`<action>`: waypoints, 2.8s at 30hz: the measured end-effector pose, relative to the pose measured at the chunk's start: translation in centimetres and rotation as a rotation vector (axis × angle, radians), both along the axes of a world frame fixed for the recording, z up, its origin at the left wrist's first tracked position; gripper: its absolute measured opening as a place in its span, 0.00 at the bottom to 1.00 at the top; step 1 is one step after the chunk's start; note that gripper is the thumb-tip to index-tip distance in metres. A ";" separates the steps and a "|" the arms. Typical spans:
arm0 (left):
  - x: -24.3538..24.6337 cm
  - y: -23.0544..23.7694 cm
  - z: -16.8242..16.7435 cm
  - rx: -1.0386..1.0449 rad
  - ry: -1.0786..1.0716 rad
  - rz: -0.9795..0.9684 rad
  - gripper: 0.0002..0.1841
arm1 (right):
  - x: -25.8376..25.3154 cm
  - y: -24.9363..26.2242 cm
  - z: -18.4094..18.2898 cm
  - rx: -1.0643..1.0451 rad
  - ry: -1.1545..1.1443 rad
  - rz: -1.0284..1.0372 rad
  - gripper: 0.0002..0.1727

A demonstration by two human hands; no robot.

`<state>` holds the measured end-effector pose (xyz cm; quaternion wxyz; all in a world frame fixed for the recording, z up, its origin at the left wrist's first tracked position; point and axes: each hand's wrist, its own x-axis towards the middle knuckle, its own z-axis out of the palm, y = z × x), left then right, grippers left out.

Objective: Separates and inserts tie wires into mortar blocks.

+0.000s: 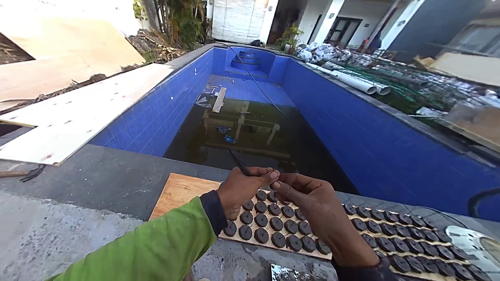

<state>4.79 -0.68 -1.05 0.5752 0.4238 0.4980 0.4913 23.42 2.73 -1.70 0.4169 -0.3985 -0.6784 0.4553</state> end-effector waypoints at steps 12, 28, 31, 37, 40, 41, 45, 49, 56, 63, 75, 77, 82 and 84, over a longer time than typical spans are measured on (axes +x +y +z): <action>-4.8 1.5 1.6 0.131 -0.081 0.583 0.22 | -10.8 12.3 -12.3 -0.005 -0.510 0.136 0.09; -6.7 0.9 3.8 0.250 -0.179 0.649 0.17 | -16.9 13.9 -16.4 -0.092 -1.343 0.262 0.18; -6.6 1.0 3.7 0.244 -0.176 0.642 0.18 | -16.8 14.1 -16.9 -0.134 -1.357 0.274 0.19; -6.4 1.2 3.6 0.207 -0.188 0.637 0.17 | -17.2 13.3 -15.3 -0.165 -1.375 0.311 0.19; -6.3 1.3 3.5 0.225 -0.171 0.646 0.16 | -16.9 14.3 -17.9 -0.142 -1.386 0.298 0.20; -6.3 1.4 3.4 0.238 -0.165 0.648 0.16 | -16.9 14.4 -17.9 -0.146 -1.385 0.301 0.21; -6.4 1.4 3.4 0.231 -0.169 0.642 0.16 | -16.9 13.9 -17.2 -0.162 -1.381 0.314 0.22; -6.3 1.5 3.4 0.230 -0.176 0.626 0.15 | -16.6 14.7 -19.4 -0.149 -1.376 0.292 0.22; -6.0 1.9 3.1 0.191 -0.175 0.509 0.16 | -15.6 14.4 -14.0 -0.175 -1.242 0.225 0.22; -5.1 2.7 1.6 -0.127 -0.298 -0.114 0.36 | -6.1 9.0 -8.6 0.624 -0.124 -0.340 0.19; 4.5 -0.9 1.8 -0.182 -0.236 -0.474 0.39 | 2.6 -4.6 -4.3 0.953 -0.324 -0.521 0.05; 5.4 -1.5 1.9 -0.175 -0.213 -0.496 0.39 | 3.7 -5.4 -4.0 0.955 -0.335 -0.537 0.05; 6.8 -2.8 2.1 -0.169 -0.088 -0.482 0.38 | 5.3 -6.8 -3.4 0.959 -0.405 -0.483 0.05; 7.0 -3.2 2.1 -0.182 -0.064 -0.475 0.39 | 5.7 -7.2 -3.3 0.950 -0.432 -0.452 0.06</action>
